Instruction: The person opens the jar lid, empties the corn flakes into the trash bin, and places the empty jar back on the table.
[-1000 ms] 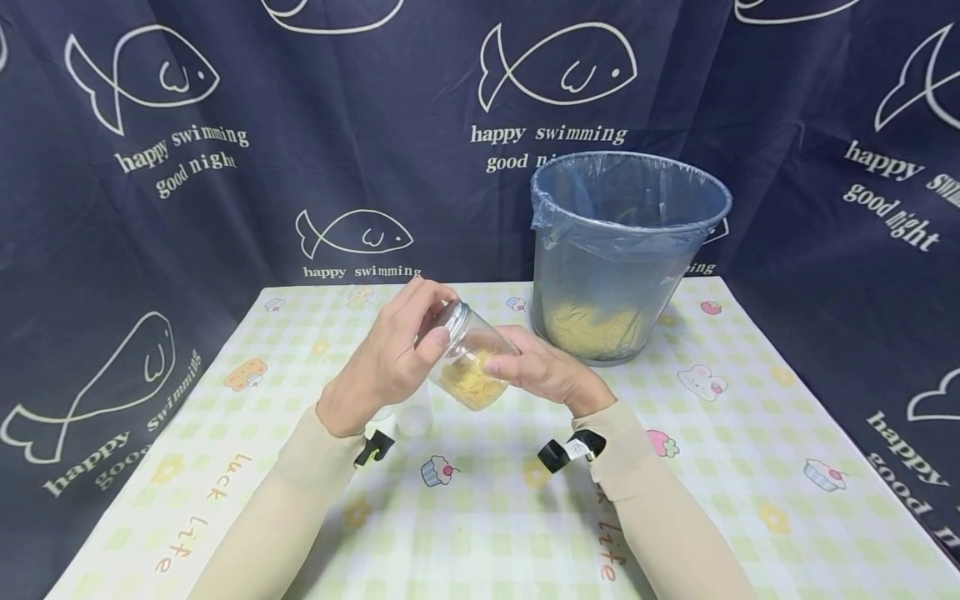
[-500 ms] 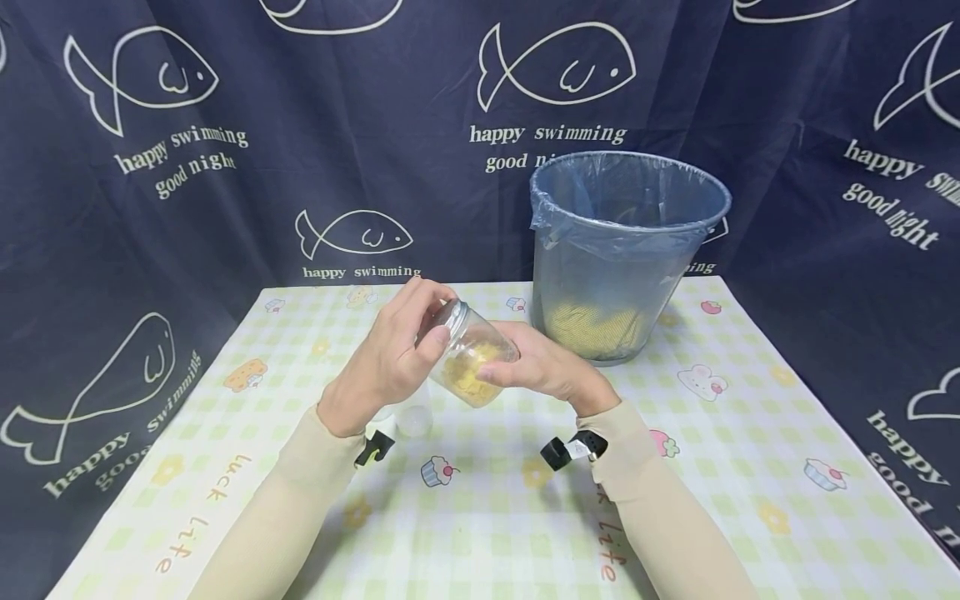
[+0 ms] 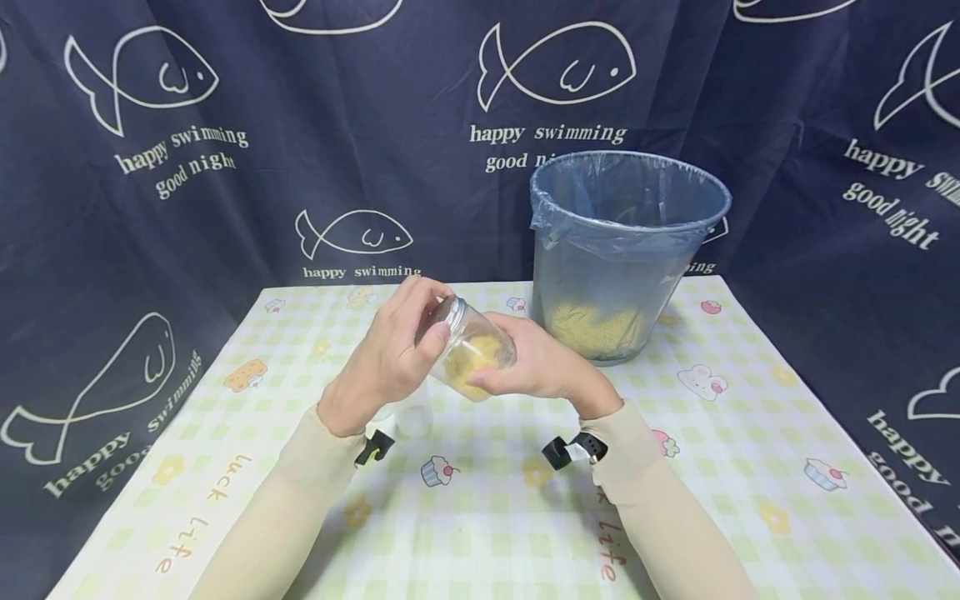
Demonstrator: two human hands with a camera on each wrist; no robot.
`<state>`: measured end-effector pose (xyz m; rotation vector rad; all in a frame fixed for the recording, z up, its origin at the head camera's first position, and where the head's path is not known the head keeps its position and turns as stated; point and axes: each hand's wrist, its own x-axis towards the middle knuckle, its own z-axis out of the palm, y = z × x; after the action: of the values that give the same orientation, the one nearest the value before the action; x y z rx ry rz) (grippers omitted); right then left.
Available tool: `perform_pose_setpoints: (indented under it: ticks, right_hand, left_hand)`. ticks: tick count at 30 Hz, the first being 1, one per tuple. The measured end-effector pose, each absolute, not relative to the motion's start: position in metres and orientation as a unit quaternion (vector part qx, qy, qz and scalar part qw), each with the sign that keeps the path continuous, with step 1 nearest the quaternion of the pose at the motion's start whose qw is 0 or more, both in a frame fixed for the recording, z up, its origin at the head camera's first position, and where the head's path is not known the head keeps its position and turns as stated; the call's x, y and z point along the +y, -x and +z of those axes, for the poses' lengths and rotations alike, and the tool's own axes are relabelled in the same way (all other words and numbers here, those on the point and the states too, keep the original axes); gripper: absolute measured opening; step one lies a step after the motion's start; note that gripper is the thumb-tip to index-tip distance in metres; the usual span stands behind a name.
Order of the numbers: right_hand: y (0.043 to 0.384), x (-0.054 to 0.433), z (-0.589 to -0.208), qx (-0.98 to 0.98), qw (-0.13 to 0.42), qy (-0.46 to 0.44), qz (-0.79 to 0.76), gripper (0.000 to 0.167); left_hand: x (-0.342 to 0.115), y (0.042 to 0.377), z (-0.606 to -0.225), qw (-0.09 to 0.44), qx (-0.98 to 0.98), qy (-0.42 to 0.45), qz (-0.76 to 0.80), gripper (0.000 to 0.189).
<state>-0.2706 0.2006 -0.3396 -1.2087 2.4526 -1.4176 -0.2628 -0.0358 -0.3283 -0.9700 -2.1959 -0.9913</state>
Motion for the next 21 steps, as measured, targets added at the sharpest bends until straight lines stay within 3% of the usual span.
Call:
perform_pose_setpoints:
  ticks: [10,21]
  right_hand:
    - [0.258,0.194,-0.332,0.871,-0.058,0.324,-0.366,0.070]
    - [0.259,0.188,-0.335,0.864,-0.145,0.344,-0.337,0.084]
  left_hand:
    - [-0.035,0.265,-0.331,0.271,-0.824,0.335,-0.368,0.046]
    - [-0.033,0.265,-0.332,0.281,-0.838,0.290,-0.366,0.046]
